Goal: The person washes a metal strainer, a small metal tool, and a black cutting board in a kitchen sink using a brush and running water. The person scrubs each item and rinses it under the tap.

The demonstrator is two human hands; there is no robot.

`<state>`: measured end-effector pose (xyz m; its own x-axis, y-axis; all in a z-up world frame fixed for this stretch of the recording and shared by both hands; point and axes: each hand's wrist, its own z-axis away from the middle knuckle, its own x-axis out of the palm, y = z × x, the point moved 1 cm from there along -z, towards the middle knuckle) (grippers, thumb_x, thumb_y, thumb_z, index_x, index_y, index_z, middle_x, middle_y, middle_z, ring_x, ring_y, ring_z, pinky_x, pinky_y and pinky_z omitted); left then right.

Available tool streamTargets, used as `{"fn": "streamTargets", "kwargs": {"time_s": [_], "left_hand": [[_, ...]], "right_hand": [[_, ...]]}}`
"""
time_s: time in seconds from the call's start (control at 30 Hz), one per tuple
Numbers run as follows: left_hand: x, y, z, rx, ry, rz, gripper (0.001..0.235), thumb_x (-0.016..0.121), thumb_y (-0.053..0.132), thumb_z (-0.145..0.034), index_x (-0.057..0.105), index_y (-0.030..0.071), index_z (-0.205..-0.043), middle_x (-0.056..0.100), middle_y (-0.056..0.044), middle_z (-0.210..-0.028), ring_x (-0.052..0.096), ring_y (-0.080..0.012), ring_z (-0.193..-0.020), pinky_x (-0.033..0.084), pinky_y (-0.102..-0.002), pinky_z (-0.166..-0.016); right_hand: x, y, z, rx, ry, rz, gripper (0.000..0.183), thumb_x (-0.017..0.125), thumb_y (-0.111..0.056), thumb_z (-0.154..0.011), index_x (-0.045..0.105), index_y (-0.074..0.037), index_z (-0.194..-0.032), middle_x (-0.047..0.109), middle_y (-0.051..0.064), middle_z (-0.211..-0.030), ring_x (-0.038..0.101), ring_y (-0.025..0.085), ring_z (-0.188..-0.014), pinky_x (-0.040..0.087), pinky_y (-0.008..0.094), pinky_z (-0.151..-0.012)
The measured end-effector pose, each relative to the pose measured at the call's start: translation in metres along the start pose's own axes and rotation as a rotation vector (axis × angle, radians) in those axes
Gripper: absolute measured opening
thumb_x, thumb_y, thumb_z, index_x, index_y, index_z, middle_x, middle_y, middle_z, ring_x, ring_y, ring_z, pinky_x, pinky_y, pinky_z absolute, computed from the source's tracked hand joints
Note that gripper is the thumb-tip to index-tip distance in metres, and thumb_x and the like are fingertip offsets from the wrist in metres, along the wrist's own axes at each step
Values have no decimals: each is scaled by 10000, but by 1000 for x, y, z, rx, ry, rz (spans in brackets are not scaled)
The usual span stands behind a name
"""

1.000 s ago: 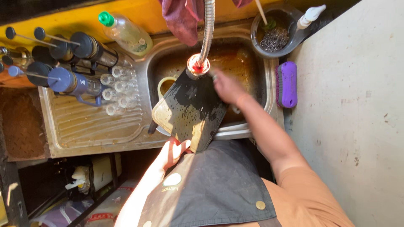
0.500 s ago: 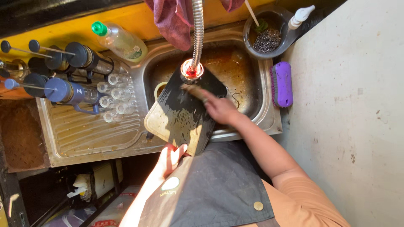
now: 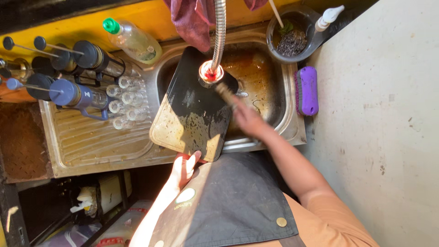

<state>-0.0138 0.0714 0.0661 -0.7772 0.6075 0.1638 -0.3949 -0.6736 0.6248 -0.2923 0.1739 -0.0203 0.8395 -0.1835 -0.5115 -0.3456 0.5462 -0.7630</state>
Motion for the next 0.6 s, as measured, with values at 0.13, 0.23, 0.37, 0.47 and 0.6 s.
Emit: {"fn": "streamTargets", "kwargs": {"time_s": [0.13,0.23,0.37,0.47,0.6], "left_hand": [[-9,-7,-2,60,-8,-30,291,616,197,-967,611,-25,-1155,729,-131,-1103,688,-204,-1001,555,-352,-886],[-13,-11,-2,84,-5,-46,288,615,185,-967,622,-38,-1149,734,-136,-1086,691,-212,-974,562,-358,-863],[-13,-10,-8,147,-8,-63,285,614,169,-967,636,-56,-1141,740,-142,-1064,695,-223,-939,570,-366,-833],[-15,-14,-11,183,-16,-68,283,613,157,-967,647,-69,-1135,745,-147,-1047,698,-231,-913,577,-372,-810],[-21,-28,-23,252,-12,-37,282,612,141,-967,661,-87,-1127,751,-153,-1025,702,-241,-877,585,-380,-779]], "right_hand": [[12,-2,1,-29,-58,33,591,423,-371,-1028,298,-333,-1604,705,177,-822,689,311,-715,565,447,-740],[-3,19,-22,-130,134,103,557,432,-345,-1058,311,-299,-1599,699,204,-984,693,312,-728,567,458,-706],[24,1,13,-373,19,89,613,456,-357,-1019,298,-316,-1610,721,178,-852,695,312,-731,585,448,-751],[-2,-10,-4,99,-122,157,609,395,-360,-1032,233,-399,-1618,723,163,-848,708,326,-734,602,472,-710],[3,-5,7,-76,-24,144,578,434,-373,-1047,302,-373,-1609,706,147,-814,701,319,-738,589,463,-730]]}}
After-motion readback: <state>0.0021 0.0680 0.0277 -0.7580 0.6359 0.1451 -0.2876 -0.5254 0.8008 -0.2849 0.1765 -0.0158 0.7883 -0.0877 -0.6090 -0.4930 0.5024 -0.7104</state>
